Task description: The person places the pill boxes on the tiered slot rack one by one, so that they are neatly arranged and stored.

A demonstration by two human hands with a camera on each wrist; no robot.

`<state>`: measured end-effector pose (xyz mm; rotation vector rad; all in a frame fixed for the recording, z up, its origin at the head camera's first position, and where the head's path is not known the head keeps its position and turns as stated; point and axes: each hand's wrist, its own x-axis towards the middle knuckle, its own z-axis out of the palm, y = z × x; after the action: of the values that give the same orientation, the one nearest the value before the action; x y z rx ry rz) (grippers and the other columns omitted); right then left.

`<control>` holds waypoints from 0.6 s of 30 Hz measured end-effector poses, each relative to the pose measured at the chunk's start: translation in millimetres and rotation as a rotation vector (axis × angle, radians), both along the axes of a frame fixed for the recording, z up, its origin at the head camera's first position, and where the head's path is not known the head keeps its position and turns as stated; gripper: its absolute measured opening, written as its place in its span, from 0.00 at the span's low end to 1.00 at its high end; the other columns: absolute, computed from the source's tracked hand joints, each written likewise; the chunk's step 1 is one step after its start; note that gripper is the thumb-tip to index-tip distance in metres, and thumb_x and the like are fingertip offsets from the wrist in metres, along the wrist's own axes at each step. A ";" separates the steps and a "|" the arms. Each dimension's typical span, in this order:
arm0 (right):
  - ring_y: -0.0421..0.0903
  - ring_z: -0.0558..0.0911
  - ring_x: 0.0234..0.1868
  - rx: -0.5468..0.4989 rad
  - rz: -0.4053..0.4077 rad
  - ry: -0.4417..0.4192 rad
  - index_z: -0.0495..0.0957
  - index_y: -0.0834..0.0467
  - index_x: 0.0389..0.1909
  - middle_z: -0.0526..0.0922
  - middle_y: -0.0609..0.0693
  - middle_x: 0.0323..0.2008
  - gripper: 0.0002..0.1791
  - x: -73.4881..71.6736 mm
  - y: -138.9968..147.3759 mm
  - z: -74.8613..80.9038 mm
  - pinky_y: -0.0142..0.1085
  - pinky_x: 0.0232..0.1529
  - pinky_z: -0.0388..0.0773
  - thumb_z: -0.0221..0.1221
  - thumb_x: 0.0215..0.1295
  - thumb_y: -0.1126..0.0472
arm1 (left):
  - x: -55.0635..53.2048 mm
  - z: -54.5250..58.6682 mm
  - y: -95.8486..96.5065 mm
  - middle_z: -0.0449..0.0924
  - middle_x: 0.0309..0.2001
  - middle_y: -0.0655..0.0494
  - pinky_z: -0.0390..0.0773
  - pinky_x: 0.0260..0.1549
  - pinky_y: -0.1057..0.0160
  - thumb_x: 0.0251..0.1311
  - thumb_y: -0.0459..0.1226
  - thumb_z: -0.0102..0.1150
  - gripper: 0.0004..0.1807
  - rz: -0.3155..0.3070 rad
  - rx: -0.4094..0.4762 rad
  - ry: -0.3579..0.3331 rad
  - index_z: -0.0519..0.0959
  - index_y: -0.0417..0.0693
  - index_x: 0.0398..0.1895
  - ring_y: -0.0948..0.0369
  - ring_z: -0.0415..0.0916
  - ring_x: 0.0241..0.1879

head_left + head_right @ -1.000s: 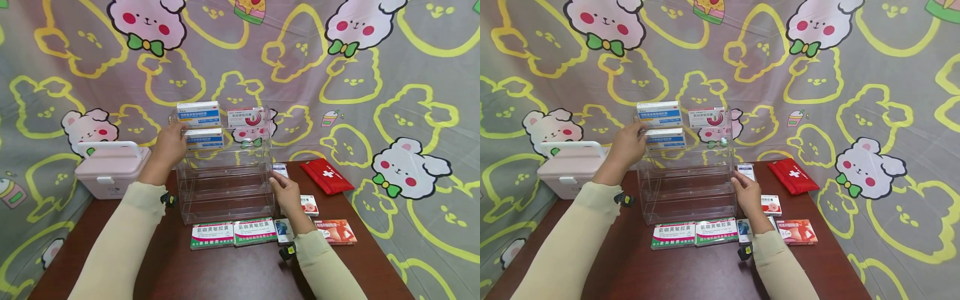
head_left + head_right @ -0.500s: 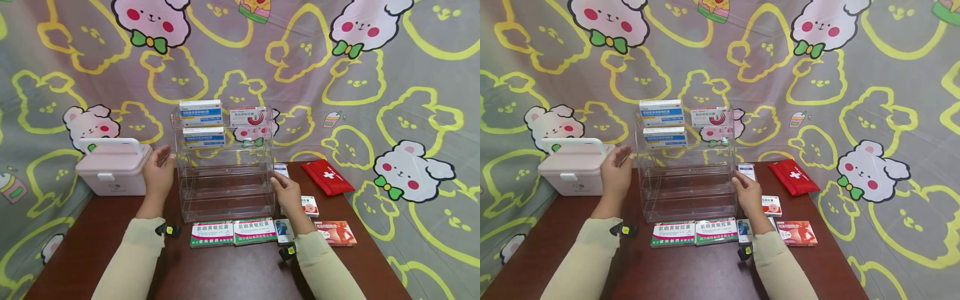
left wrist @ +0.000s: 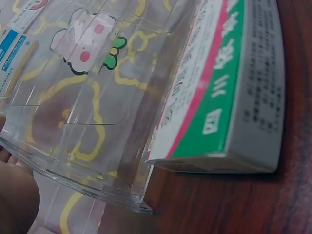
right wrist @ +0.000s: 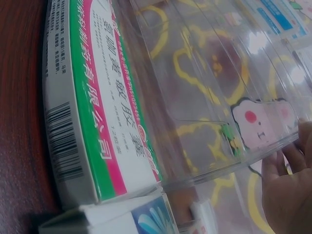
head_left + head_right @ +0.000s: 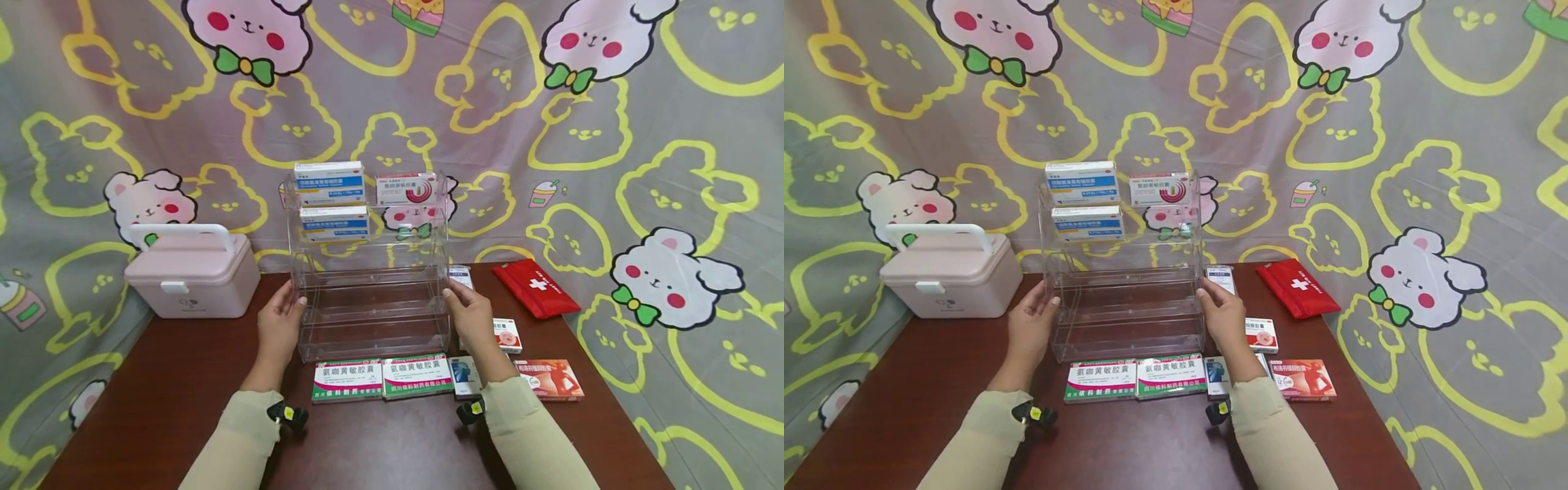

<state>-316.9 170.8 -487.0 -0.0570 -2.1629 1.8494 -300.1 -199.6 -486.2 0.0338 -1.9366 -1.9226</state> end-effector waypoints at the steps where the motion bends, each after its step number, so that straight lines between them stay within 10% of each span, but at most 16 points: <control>1: 0.48 0.85 0.59 0.003 -0.004 0.000 0.85 0.58 0.68 0.87 0.60 0.64 0.21 0.5 0.0 0.3 0.18 0.48 0.82 0.67 0.77 0.60 | -0.2 -1.4 -0.1 0.70 0.78 0.34 0.74 0.66 0.79 0.76 0.26 0.61 0.30 -0.004 0.005 -0.011 0.70 0.32 0.79 0.42 0.66 0.80; 18: 0.46 0.85 0.57 -0.008 0.021 -0.046 0.84 0.57 0.69 0.88 0.60 0.64 0.22 -1.0 3.3 3.3 0.21 0.47 0.84 0.67 0.78 0.58 | -1.6 -7.6 1.8 0.64 0.83 0.38 0.74 0.67 0.78 0.79 0.25 0.54 0.30 -0.060 0.164 -0.045 0.66 0.34 0.82 0.46 0.60 0.83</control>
<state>-317.9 174.1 -483.6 -0.0800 -2.1946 1.8865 -301.8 -197.8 -493.8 0.0664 -1.8225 -2.1332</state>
